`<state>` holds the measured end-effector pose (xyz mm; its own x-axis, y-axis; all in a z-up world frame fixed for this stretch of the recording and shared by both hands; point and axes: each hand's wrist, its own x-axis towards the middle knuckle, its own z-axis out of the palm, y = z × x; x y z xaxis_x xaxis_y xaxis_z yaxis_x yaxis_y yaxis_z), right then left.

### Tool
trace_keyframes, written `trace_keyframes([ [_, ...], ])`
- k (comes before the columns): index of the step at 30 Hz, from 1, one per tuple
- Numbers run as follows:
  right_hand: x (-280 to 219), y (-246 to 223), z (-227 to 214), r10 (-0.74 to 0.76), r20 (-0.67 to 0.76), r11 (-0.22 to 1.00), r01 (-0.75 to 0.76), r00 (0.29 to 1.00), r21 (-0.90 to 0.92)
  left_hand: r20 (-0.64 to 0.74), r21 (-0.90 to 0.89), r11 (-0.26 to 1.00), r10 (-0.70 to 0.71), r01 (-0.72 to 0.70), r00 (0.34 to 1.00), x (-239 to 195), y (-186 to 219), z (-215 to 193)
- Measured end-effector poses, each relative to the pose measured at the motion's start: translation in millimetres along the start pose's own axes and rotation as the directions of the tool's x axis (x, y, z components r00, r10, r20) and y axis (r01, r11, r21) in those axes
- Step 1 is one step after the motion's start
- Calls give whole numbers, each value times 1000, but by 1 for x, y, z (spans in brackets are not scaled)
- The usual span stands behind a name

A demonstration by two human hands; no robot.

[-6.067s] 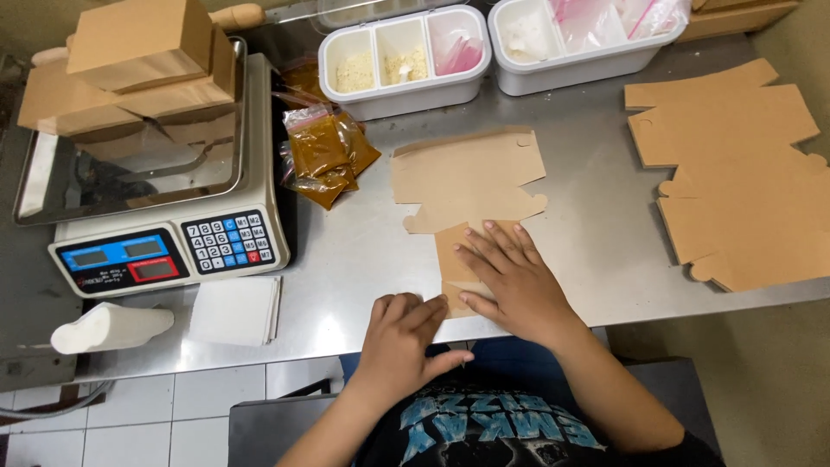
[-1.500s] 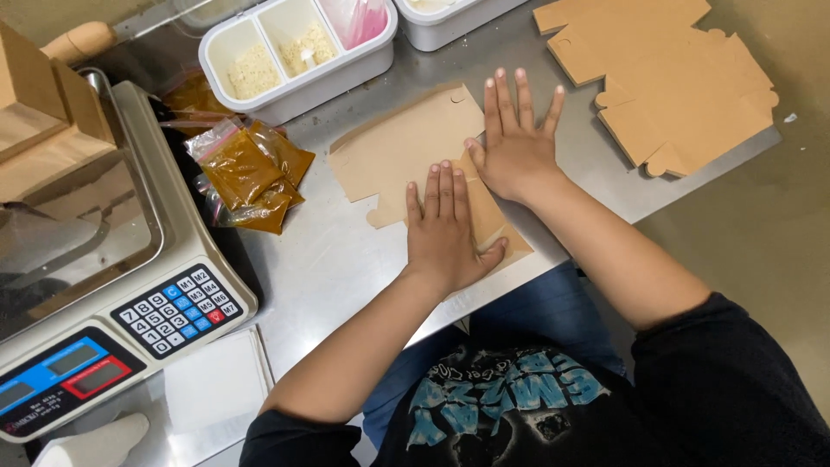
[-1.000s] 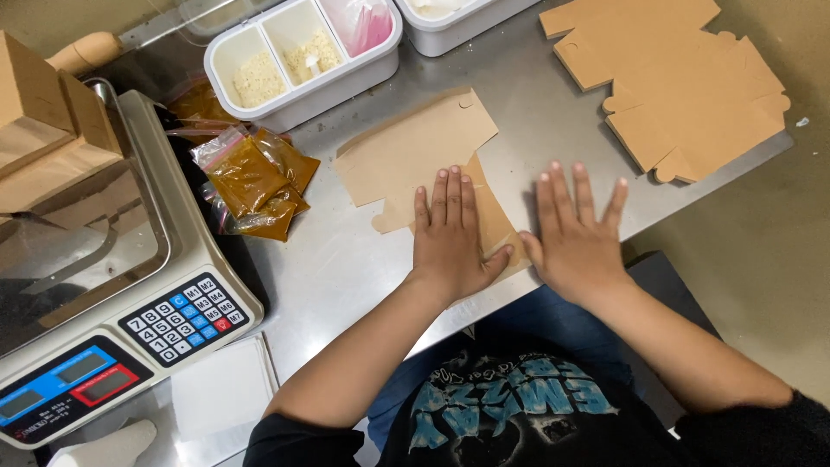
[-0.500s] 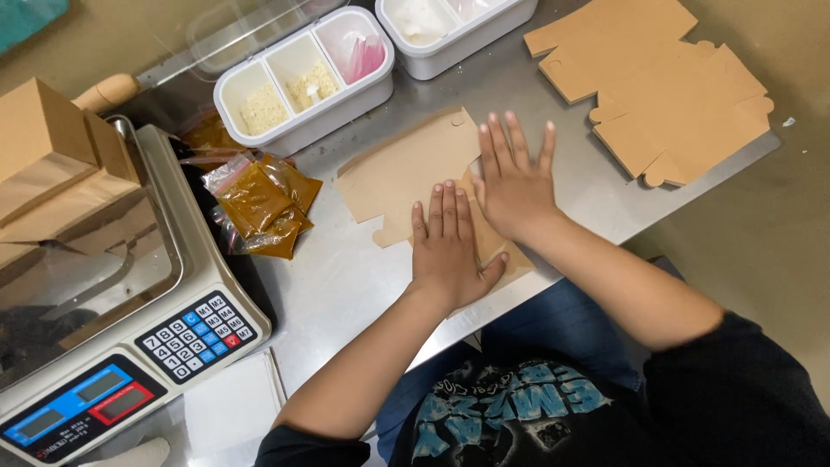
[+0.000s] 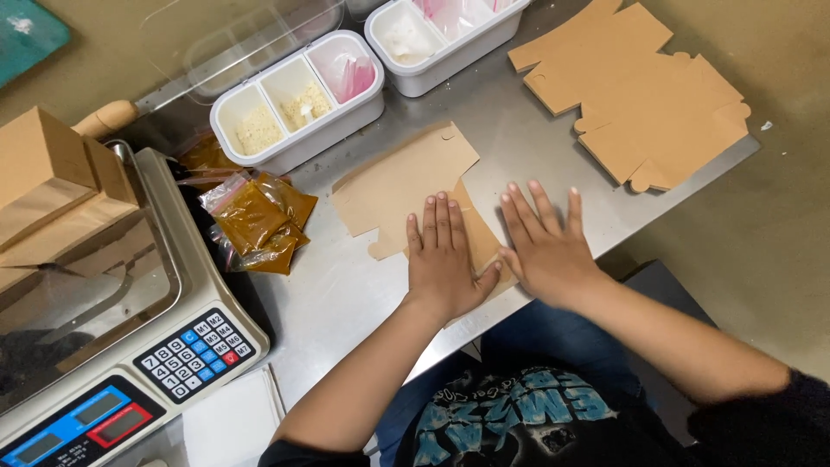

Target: The person assembles a flat cardboard box blank by folding along pre-scored lines and pressing the flaps to form a three-dimensional box. They repeatedly fold and press the edges to secure the shape on a stainless steel countertop.

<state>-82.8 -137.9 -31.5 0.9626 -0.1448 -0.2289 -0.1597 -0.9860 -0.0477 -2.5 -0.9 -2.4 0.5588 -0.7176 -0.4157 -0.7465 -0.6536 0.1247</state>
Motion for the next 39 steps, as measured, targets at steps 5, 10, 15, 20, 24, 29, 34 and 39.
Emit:
trace_keyframes([
  [5, 58, -11, -20, 16, -9, 998, -16, 1000, 55, 14, -13, 1000, 1, 0, 1000, -5, 1, -5],
  [10, 98, -15, -25, 55, -51, 996, -51, 997, 68, 21, -8, 1000, -2, 2, 1000, -4, 1, -6],
  [15, 68, -17, -29, 69, -49, 989, -61, 996, 135, 17, -23, 1000, -4, 4, 1000, -5, 2, -6],
  [20, 3, -9, -15, 55, 31, 994, -57, 998, 88, 18, -10, 1000, -5, 5, 1000, -2, 0, -6],
  [24, -20, 2, 5, 66, 52, 998, -66, 996, 2, 10, -19, 1000, -10, 11, 1000, -1, 0, -4],
  [29, 16, -6, -12, 54, 62, 997, -58, 997, 53, 32, -13, 1000, -4, 4, 999, -2, -1, -8],
  [34, 68, -14, -22, 33, -9, 999, -33, 999, 14, 45, 11, 1000, -12, 12, 999, -5, 1, -12],
  [39, 91, -18, -26, 49, -29, 997, -47, 998, 68, 62, 1, 1000, -9, 9, 998, -9, 2, -17],
])
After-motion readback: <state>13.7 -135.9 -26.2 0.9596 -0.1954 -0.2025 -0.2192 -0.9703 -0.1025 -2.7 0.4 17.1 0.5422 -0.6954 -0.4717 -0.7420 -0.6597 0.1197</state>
